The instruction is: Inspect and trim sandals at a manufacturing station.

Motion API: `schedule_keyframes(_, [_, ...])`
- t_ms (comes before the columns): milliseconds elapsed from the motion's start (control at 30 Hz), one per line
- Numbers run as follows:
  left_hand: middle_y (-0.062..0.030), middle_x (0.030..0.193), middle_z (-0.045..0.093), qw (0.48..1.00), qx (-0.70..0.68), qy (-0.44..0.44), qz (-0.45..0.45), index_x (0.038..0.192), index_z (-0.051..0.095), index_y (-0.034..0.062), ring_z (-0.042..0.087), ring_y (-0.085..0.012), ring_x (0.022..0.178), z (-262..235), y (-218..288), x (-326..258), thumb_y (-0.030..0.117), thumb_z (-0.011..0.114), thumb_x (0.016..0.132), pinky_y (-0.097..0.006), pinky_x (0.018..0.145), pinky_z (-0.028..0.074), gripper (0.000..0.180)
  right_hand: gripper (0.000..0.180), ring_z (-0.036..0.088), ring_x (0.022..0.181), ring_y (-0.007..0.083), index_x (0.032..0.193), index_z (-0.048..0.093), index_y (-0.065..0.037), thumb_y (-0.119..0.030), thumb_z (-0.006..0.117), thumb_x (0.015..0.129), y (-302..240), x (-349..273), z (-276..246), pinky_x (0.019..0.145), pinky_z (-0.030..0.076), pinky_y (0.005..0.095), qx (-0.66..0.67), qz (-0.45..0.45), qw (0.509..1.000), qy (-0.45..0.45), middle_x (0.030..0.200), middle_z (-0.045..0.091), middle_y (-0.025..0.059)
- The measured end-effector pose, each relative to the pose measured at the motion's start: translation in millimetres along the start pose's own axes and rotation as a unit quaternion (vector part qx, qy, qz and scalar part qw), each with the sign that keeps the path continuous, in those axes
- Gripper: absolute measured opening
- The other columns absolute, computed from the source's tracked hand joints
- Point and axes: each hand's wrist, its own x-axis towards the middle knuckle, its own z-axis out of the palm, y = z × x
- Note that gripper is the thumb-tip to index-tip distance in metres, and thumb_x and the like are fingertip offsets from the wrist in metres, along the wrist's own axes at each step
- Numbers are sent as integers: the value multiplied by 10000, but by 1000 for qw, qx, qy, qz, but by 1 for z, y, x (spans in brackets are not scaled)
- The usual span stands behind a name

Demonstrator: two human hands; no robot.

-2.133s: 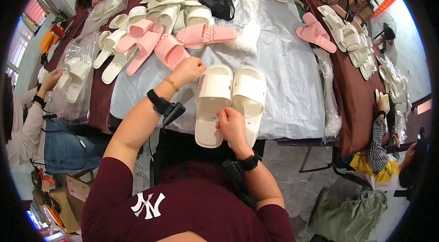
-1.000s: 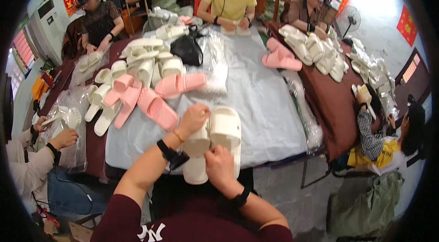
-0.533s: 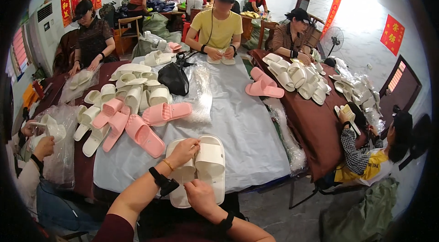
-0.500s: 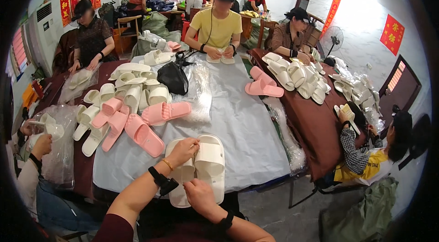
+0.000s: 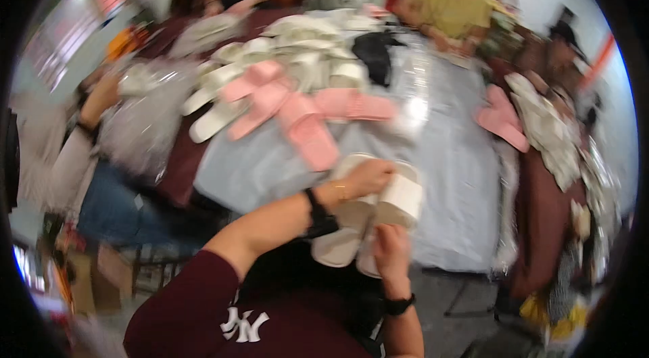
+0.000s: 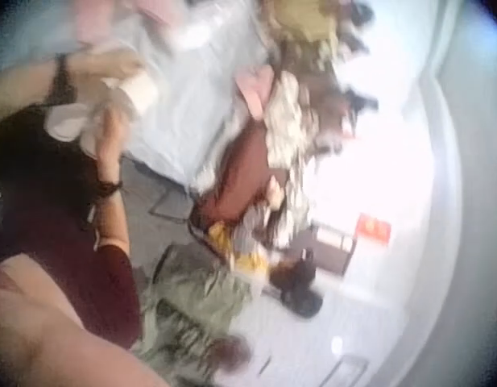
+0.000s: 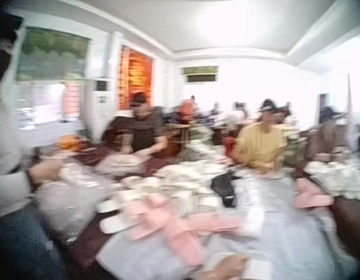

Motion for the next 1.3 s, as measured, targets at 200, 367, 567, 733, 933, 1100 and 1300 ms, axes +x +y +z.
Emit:
schedule_keyframes(200, [-176,885,653,997,-29,27,-60,946,642,19,620,-315,834,-24,-13,-28,212,542,846,-375,750,487,239,92,569,802,321,842,627,-52,-28,628,754,-19,15,27,710,456,407,38,-74,996,-27,823,600,109])
schedule_keyframes(367, [-153,870,665,999,-7,-4,-52,949,640,4,635,-246,798,-25,-4,-13,195,559,855,-349,737,489,229,74,560,747,308,826,634,-42,-25,638,754,-21,0,20,675,464,393,12,-60,998,7,784,599,105])
schedule_keyframes(567, [-172,819,657,998,-55,20,-38,892,638,2,634,-312,759,-23,2,-14,176,562,851,-374,698,492,194,72,583,737,311,843,643,-31,-35,635,771,-33,-8,13,669,477,388,99,-1,994,-43,774,616,119])
schedule_keyframes(733, [-128,832,668,997,-45,-4,-70,954,639,-1,622,-213,761,-25,1,-12,173,571,865,-320,716,482,207,69,600,723,315,856,645,-24,-45,618,796,-50,-12,16,662,489,380,208,101,965,-123,785,622,136])
schedule_keyframes(933, [-108,837,673,998,-20,-7,-61,950,644,2,619,-191,759,-24,0,-10,172,579,862,-307,715,485,202,71,601,745,315,849,641,-29,-39,615,784,-31,-4,14,675,491,383,143,47,987,-62,788,618,135])
schedule_keyframes(1100, [-125,827,670,992,-47,-26,-116,949,655,4,627,-192,769,-28,-3,-6,187,585,852,-308,723,488,218,144,594,819,297,864,612,-40,-16,606,722,7,18,12,724,485,389,-57,-100,993,17,887,620,108])
schedule_keyframes(1300, [-137,818,672,996,4,-74,-58,905,665,-4,625,-206,740,-32,2,20,197,605,813,-319,698,491,229,136,591,784,289,878,581,-51,-26,566,746,27,25,17,691,484,388,-104,-105,989,3,835,587,103])
